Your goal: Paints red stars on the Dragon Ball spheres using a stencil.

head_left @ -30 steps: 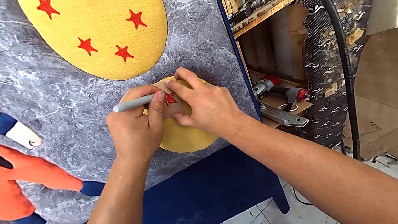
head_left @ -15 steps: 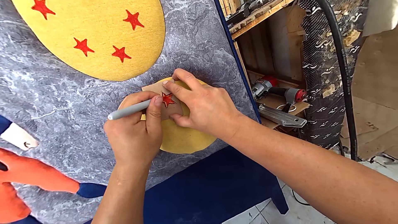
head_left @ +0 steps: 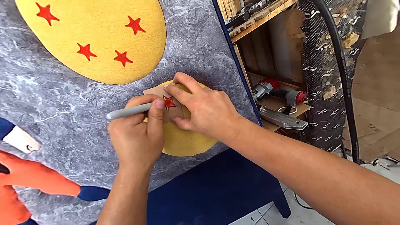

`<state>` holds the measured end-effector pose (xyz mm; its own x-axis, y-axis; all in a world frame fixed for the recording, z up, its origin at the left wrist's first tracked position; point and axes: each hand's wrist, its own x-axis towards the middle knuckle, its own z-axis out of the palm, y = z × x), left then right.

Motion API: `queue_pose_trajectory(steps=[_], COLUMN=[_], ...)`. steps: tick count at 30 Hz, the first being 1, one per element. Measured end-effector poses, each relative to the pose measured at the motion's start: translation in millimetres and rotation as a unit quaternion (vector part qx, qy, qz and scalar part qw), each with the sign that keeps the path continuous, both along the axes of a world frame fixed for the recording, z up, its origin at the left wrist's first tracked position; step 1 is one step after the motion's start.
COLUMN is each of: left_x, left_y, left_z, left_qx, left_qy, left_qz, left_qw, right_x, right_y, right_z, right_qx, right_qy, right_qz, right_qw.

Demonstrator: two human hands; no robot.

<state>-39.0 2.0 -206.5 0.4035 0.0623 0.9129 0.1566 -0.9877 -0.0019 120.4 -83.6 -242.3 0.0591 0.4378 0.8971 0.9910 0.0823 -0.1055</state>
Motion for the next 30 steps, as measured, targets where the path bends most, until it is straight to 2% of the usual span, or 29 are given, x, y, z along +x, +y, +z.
queue_pose_trajectory(steps=[2,20,24,27,30], left_x=[6.5,-9.0,-16.6,-11.3,-6.1], left_y=[-1.1,-1.1,-8.4,-4.2,-6.7], left_z=[1.0,15.6,16.5,11.1,7.2], left_qx=[0.003,0.064,0.077,0.090,0.050], left_qy=[0.002,0.078,0.115,0.076,0.052], left_qz=[-0.019,0.033,0.070,0.062,0.058], left_qw=[1.000,0.994,0.988,0.991,0.996], right_x=[-0.4,-1.1,-0.5,-0.4,-0.8], right_y=[0.5,0.9,-0.5,0.5,0.9], right_z=[0.3,-0.8,0.7,-0.1,-0.3], right_qx=[0.002,0.006,0.003,0.006,0.002], right_qy=[-0.001,-0.003,-0.003,-0.001,-0.001], right_qz=[0.003,-0.003,-0.002,-0.004,-0.002], right_qw=[1.000,1.000,1.000,1.000,1.000])
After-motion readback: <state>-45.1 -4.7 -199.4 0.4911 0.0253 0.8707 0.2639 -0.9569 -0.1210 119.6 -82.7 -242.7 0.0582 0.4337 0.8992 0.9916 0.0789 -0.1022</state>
